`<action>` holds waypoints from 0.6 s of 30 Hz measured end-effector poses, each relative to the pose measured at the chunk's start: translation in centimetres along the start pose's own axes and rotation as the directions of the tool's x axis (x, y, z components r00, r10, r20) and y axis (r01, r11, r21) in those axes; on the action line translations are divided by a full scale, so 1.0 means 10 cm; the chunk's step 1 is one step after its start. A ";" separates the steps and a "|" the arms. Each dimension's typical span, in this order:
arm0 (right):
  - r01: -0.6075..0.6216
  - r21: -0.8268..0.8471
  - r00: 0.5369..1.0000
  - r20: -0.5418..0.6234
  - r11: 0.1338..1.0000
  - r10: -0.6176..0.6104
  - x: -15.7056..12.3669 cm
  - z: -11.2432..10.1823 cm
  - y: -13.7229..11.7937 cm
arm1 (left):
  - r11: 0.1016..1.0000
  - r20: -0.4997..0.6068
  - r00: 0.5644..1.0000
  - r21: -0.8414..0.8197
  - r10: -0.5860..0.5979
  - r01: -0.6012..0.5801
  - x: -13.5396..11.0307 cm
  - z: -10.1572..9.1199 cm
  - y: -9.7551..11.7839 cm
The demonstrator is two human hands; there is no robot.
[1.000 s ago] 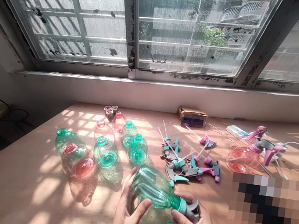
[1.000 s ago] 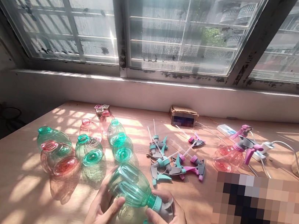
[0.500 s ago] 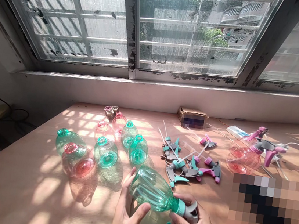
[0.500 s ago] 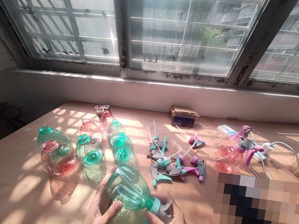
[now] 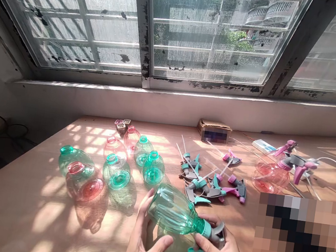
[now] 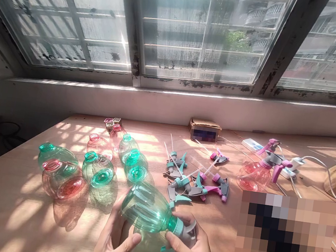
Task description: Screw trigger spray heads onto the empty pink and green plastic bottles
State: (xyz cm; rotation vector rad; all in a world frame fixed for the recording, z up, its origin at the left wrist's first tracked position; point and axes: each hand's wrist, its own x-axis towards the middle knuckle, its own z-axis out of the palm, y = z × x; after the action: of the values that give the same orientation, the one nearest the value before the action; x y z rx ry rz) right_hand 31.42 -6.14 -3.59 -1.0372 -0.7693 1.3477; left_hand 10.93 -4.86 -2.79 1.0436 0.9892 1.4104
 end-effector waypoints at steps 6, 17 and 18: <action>-0.030 -0.040 0.999 -0.026 0.999 0.029 -0.08 0.16 -0.06 | 0.996 -0.142 0.990 0.082 -0.010 0.022 0.02 0.02 0.13; 0.009 0.035 0.996 -0.085 0.999 -0.006 -0.01 0.02 -0.02 | 0.997 -0.055 0.998 0.072 0.000 0.004 0.06 -0.01 -0.09; 0.017 0.035 0.996 -0.089 0.999 -0.014 0.00 0.01 -0.01 | 0.997 -0.048 0.999 0.079 -0.001 0.005 0.05 -0.02 -0.09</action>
State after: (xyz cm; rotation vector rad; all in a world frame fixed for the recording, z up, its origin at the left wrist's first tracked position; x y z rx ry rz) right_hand 31.33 -6.15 -3.46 -1.0538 -0.6840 1.2893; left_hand 10.97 -4.28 -3.70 1.0696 1.0884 1.4092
